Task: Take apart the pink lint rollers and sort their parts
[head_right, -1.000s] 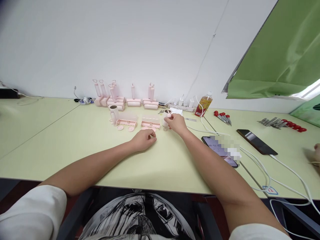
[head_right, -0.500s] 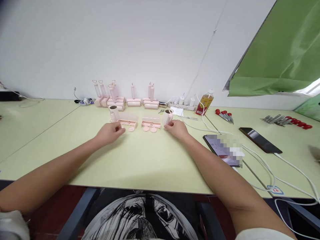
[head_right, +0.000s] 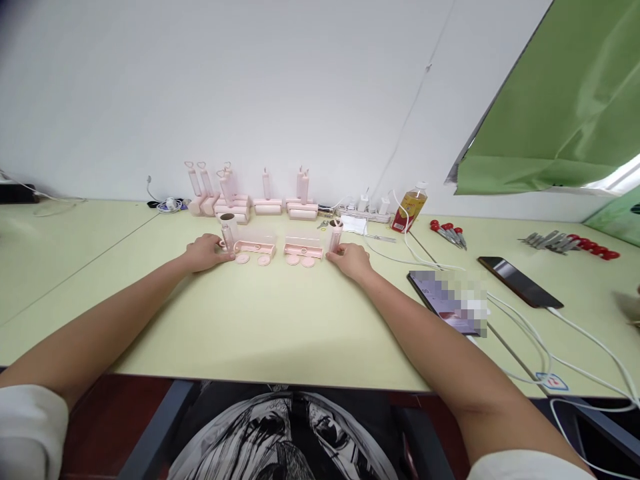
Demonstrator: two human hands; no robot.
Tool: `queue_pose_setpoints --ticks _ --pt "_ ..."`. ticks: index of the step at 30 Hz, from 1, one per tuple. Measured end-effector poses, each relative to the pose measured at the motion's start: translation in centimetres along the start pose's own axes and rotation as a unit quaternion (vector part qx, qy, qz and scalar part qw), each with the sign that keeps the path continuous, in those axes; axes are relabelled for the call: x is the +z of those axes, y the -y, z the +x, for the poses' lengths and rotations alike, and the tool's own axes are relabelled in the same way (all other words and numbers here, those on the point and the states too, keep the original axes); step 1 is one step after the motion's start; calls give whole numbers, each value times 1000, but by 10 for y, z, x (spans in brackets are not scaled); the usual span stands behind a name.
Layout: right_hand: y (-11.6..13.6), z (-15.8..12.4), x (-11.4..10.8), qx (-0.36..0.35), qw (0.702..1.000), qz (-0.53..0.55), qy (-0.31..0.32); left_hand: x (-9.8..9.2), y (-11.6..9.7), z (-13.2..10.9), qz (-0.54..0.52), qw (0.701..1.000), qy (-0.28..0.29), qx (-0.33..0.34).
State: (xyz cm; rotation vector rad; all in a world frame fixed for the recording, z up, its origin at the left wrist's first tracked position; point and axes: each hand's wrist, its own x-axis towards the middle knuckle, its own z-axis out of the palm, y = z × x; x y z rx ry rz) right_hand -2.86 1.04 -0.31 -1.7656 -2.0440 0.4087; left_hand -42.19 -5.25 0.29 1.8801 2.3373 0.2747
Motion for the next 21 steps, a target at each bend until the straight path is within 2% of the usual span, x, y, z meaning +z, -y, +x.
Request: queue_pose_setpoints --ticks 13,21 --pt "3 16 11 -6 999 -32 -16 8 -12 13 34 999 1 1" --pt "-1 8 3 -4 1000 -16 -21 -6 -8 -9 -18 999 30 -10"
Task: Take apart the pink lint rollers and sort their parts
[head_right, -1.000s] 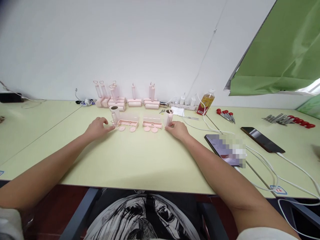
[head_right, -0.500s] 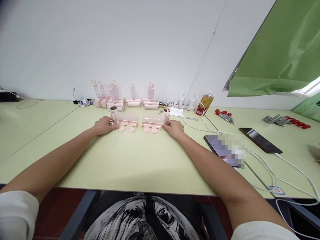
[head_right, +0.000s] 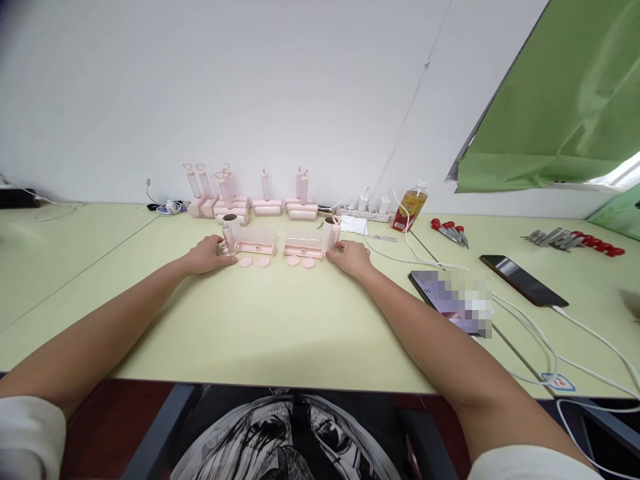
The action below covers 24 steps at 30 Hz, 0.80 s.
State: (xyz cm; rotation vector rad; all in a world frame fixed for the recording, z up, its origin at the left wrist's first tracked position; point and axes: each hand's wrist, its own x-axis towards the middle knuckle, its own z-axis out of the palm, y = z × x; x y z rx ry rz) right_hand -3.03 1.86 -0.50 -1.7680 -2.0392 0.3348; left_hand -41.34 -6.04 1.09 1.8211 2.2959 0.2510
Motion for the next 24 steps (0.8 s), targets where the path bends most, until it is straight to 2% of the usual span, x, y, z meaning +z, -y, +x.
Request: queue_pose_setpoints --ticks 5,8,10,13,17,18,20,22,24 --pt "4 2 -19 -18 992 82 -90 -7 3 -15 -27 1000 14 5" --pt "12 14 -26 -42 978 140 -148 -9 -1 -17 -44 999 12 0" --pt "18 24 -28 -48 969 180 -160 -10 -6 -18 -39 999 8 -9" --pt "26 32 -32 -62 952 242 -176 -7 -15 -22 20 999 -8 -29" --pt "27 15 -40 -111 912 274 -286 0 -26 -38 128 989 -70 -19" --pt "25 7 -41 -114 914 270 -282 1 -29 -43 150 984 -91 -12" --pt "19 -11 -39 -100 938 249 -221 3 -35 -52 180 976 -119 -1" --pt "12 -28 -30 -75 969 194 -134 4 -42 -59 187 974 -123 9" --pt "6 -38 -19 -49 985 151 -62 4 -49 -63 184 977 -109 25"
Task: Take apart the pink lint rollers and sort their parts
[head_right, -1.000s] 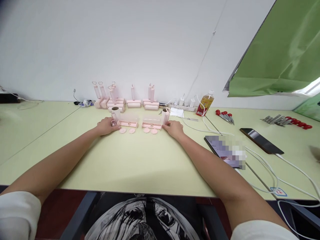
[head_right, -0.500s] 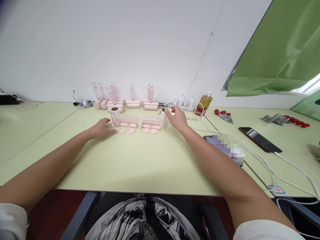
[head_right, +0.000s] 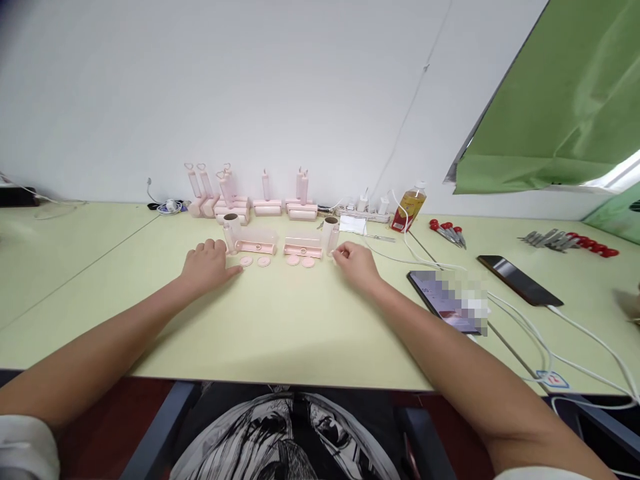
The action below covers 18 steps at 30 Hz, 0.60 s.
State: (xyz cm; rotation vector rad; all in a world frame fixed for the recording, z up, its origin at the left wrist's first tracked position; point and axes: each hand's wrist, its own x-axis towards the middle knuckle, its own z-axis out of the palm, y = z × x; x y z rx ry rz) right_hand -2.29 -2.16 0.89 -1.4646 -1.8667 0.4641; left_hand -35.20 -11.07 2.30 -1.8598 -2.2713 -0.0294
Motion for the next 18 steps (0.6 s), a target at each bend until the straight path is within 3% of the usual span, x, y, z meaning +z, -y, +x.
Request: queue_pose_setpoints --ticks 4,8,12,15,18 --pt "-6 -1 16 19 997 -52 48 -11 -19 0 -34 997 26 70" --pt "-4 6 21 40 997 -44 38 -21 -40 7 -76 989 33 125" --pt "-4 -2 18 46 999 -22 11 -17 -56 18 -88 978 106 158" --pt "0 -17 20 -68 995 -53 50 -6 -62 25 -89 971 146 165" --pt "8 -27 29 -227 961 -69 143 3 -65 29 -99 970 143 167"
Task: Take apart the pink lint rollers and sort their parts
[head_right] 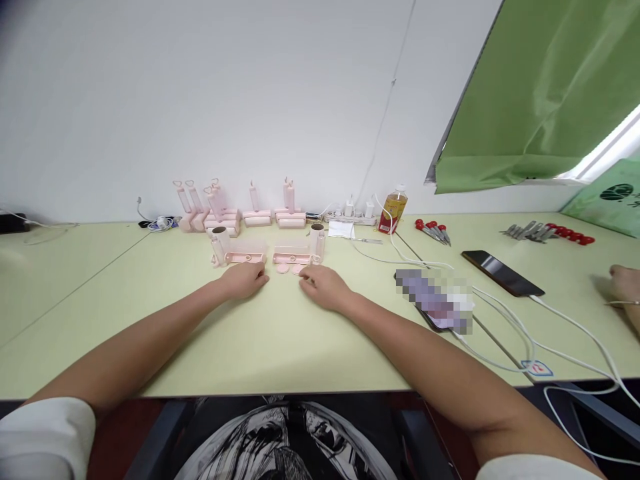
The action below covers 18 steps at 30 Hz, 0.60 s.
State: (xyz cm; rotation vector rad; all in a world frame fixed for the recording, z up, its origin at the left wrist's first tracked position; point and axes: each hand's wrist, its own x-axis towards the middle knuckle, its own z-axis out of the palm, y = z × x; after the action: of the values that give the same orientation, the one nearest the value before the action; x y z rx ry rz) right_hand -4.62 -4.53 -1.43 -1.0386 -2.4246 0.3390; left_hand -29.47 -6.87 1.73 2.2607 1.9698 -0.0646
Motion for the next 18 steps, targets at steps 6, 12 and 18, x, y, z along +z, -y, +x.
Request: queue_pose_setpoints --ticks 6,12,18 --pt "16 16 19 -103 992 -58 43 0 7 1 9 999 -29 10" --pt "22 35 26 -43 994 -93 39 1 26 -1 16 999 -40 -18" --pt "21 48 26 -16 993 -110 48 3 28 12 32 998 -50 -4"
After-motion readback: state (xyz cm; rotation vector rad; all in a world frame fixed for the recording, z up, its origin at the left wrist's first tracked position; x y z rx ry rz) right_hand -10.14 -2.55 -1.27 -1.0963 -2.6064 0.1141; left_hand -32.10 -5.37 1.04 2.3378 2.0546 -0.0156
